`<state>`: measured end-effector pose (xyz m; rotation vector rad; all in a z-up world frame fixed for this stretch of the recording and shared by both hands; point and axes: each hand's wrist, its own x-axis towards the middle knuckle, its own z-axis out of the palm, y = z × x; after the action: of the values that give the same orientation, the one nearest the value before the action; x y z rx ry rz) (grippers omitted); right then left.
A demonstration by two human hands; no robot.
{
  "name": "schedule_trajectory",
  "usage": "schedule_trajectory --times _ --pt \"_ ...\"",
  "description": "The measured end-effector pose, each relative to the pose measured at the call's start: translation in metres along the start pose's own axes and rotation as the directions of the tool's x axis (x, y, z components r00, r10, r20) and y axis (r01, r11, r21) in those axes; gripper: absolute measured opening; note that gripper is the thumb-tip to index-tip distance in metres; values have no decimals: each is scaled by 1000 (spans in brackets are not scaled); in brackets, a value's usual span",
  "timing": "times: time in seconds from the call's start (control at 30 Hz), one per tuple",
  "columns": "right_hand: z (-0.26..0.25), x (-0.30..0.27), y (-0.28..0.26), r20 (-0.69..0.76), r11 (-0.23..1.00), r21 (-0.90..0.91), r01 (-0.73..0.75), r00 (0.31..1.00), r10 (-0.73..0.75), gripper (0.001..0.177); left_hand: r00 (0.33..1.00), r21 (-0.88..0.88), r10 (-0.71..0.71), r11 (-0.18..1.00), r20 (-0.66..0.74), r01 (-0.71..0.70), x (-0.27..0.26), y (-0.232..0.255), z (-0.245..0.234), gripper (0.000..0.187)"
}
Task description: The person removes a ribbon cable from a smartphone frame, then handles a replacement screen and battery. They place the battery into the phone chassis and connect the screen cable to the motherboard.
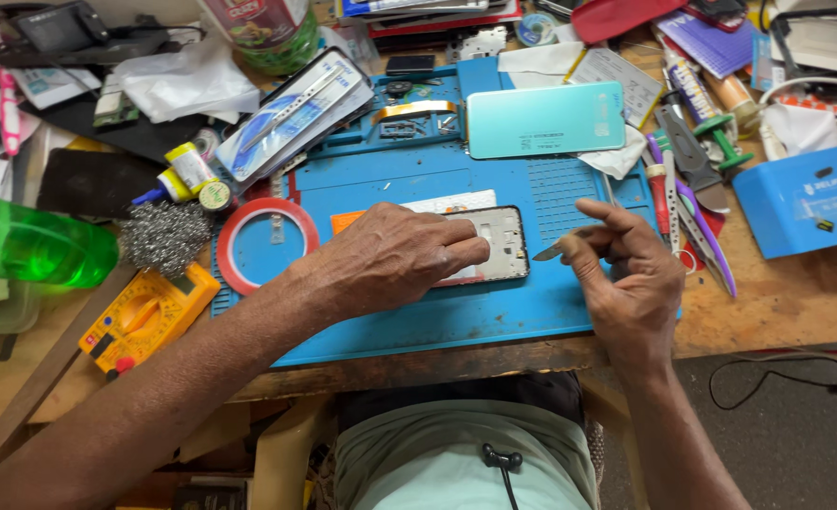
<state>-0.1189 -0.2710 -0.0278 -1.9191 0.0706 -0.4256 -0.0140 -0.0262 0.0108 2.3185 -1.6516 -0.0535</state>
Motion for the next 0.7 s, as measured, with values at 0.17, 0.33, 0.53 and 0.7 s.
schedule_trajectory --times 0.17,0.33,0.53,0.7 --pt "12 -1 -12 128 950 -249 188 979 -160 31 997 56 -42 997 -72 46 -22 0 -8 19" --pt "20 1 -25 272 765 -438 472 881 -387 29 992 82 -75 993 -102 83 -41 -1 -19 19" --pt "21 5 -30 365 707 -447 548 833 -415 33 975 124 -90 985 -201 116 -63 -1 -39 23" --pt "23 4 -29 358 711 -462 530 845 -398 30 947 164 -136 968 -291 189 -86 -1 -56 16"
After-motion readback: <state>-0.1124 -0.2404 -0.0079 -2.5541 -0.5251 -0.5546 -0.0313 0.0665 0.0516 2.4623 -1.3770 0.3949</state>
